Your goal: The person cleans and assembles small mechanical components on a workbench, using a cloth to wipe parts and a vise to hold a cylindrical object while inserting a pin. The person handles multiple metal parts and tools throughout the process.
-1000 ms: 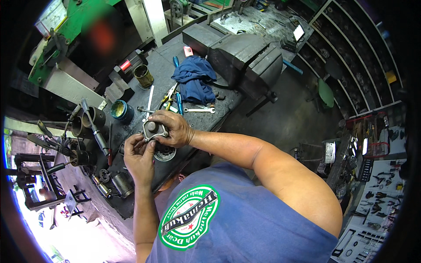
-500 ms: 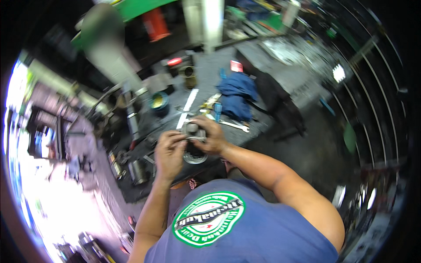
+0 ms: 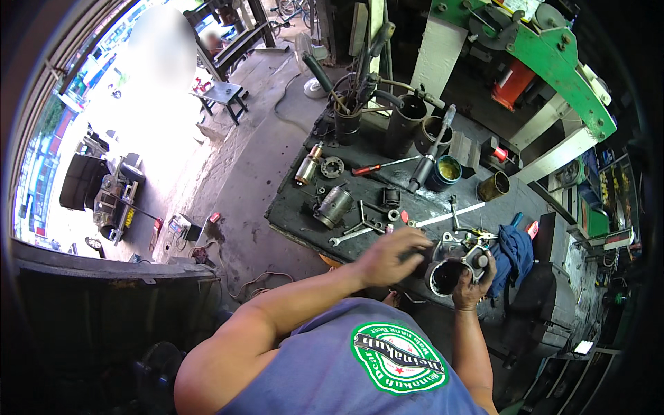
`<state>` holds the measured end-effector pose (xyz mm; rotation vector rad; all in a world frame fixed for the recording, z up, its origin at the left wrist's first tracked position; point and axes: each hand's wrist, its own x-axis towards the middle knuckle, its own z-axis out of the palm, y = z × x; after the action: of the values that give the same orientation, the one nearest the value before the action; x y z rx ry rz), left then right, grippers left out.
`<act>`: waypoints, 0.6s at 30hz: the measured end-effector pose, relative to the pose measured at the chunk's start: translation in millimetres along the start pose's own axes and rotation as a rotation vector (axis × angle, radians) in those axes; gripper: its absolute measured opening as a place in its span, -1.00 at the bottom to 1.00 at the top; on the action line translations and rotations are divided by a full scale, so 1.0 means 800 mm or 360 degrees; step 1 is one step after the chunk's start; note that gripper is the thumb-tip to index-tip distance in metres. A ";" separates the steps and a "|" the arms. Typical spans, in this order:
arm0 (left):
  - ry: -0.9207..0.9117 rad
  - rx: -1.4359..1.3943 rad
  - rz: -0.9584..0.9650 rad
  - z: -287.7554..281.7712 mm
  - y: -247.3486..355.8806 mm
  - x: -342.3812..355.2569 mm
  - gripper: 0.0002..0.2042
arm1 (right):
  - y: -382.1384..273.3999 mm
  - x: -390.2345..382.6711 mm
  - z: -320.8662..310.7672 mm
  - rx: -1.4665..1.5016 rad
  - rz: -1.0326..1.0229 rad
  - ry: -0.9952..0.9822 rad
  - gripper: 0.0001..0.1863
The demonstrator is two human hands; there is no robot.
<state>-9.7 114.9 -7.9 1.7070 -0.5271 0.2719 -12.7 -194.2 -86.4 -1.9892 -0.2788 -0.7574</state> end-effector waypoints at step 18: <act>0.0024 0.1114 -0.0857 -0.265 -0.258 -0.094 -0.80 | -0.009 -0.015 -0.011 -0.0172 0.0177 0.0087 0.04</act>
<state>48.1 362.3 -177.3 2.4437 0.0799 0.0747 -29.4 -196.2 -85.5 -2.0632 -0.0960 -0.7681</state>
